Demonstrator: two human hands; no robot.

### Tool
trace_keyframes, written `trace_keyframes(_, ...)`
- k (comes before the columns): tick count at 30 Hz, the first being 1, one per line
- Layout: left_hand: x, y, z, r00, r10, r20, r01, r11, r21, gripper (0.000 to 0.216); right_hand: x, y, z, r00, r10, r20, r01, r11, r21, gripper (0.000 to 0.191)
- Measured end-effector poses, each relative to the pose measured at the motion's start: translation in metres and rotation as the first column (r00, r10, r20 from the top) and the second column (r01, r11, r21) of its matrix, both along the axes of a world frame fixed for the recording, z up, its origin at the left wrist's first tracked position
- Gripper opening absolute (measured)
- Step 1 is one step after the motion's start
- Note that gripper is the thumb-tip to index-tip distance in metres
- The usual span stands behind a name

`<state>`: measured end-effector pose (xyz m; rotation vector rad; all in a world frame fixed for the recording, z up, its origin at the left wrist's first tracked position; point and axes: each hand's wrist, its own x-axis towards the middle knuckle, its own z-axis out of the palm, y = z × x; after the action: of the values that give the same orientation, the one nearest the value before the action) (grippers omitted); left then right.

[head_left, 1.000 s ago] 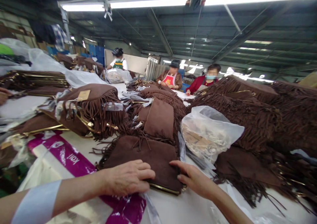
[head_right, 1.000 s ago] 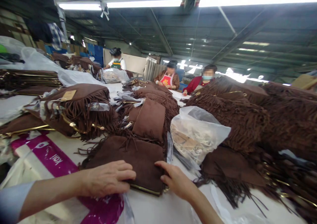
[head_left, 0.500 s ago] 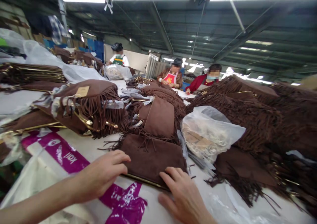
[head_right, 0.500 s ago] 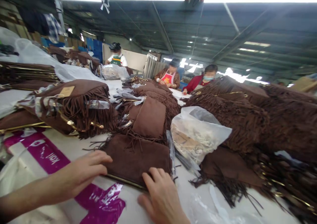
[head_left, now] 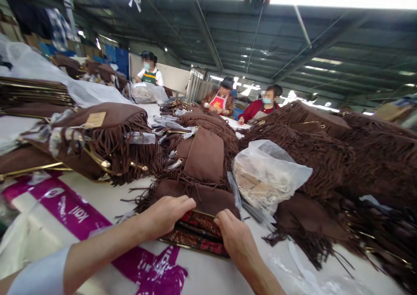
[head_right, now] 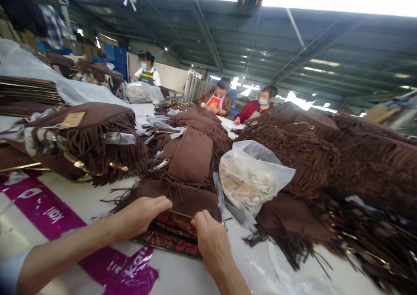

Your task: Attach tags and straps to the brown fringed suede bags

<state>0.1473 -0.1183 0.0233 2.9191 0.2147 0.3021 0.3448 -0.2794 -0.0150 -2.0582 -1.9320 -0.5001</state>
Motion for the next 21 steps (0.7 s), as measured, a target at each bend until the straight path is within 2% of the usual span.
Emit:
trace_keyframes(5,0.005,0.002,0.0,0.988,-0.147,-0.051,0.151,0.985,0.082,0.022,0.001,0.005,-0.004,1.0,-0.026,0.007,0.025,1.0,0.016,0.031)
trace_keyframes(9,0.004,-0.007,-0.005,0.994,-0.089,-0.065,0.092,0.995,0.05,0.014,-0.006,0.002,-0.008,0.998,-0.05,0.039,0.048,0.997,0.053,0.035)
trace_keyframes(14,0.003,-0.022,-0.012,0.995,-0.097,-0.018,0.096,0.995,-0.03,0.027,-0.004,-0.01,-0.007,0.996,-0.021,0.089,0.01,0.993,0.114,0.038)
trace_keyframes(18,0.005,-0.019,-0.002,0.994,-0.077,0.078,0.082,0.994,-0.065,0.031,0.004,-0.024,0.01,0.988,0.004,0.152,-0.047,0.959,0.279,0.029)
trace_keyframes(21,0.008,-0.009,0.015,0.987,-0.052,0.152,0.067,0.993,-0.095,0.035,-0.004,-0.031,0.022,0.97,0.14,0.2,-0.204,0.913,0.354,0.026)
